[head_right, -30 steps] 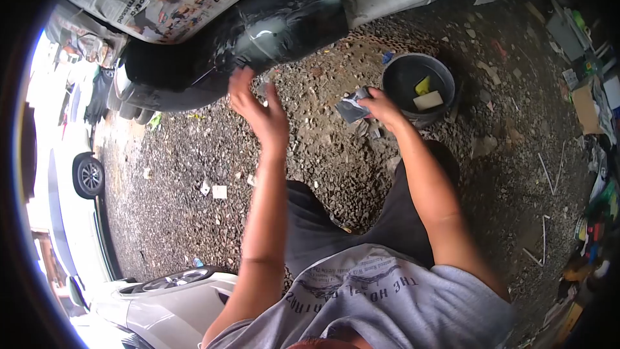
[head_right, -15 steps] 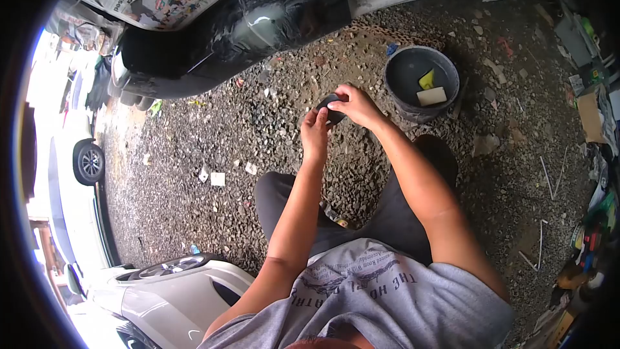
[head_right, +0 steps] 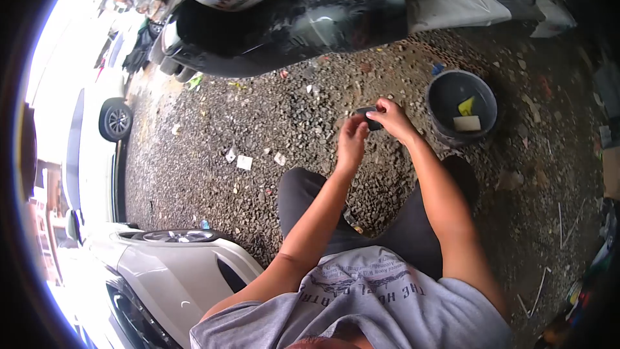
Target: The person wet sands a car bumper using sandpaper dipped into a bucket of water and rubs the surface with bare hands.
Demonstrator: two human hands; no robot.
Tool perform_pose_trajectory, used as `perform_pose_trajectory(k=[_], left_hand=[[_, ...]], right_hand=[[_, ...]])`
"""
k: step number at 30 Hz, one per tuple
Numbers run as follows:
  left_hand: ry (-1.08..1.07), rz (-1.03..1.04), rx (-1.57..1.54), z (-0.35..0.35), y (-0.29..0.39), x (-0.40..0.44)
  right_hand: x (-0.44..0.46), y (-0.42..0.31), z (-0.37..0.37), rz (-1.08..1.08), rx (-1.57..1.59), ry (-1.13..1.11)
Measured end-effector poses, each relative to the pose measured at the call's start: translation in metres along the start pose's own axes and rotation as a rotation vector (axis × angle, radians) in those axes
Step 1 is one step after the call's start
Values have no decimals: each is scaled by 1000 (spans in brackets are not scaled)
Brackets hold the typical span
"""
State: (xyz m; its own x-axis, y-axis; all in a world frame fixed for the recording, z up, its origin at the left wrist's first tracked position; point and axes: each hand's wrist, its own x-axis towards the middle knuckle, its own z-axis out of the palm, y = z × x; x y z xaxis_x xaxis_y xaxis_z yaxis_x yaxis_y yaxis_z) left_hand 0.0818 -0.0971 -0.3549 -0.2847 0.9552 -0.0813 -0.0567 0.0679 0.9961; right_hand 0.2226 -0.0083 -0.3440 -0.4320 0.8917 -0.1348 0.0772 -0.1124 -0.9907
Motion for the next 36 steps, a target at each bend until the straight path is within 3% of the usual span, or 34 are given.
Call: perform_pose_trajectory(k=[3,6,9,13,17,21,24,26,27,29,30,33,36], left_hand=[[52,46,-93,11,2,1],[-3,-85,-53,4,11,1],[130,-156,-32,0,24,3],[195,-52,-201,-7,19,9],[141,-52,-116,-18,6,13],[114,-140,-457,-21,17,5],[65,-172,-452,-22,8,7],[198,-95,-373,-13,9,13],[255,-68,-318,-6,26,13],[301,-47,-278,6,63,18],[302,67,-302,10,73,26],[348,177,-292,23,127,38],[479,443,-166,32,142,60]], right_hand=[[-3,-1,7,15,-5,-38],[-11,-13,14,101,166,-114],[-14,-15,16,145,295,-116],[-5,-9,17,-37,185,-7],[4,-18,15,-53,90,-162],[19,-6,14,-32,67,-300],[30,-2,8,-49,38,-363],[35,-7,0,-49,-7,-346],[36,-9,-10,-11,101,-276],[56,15,-41,-78,-45,82],[72,45,-62,-117,-112,264],[101,144,-135,-72,-554,636],[69,101,-127,286,-700,646]])
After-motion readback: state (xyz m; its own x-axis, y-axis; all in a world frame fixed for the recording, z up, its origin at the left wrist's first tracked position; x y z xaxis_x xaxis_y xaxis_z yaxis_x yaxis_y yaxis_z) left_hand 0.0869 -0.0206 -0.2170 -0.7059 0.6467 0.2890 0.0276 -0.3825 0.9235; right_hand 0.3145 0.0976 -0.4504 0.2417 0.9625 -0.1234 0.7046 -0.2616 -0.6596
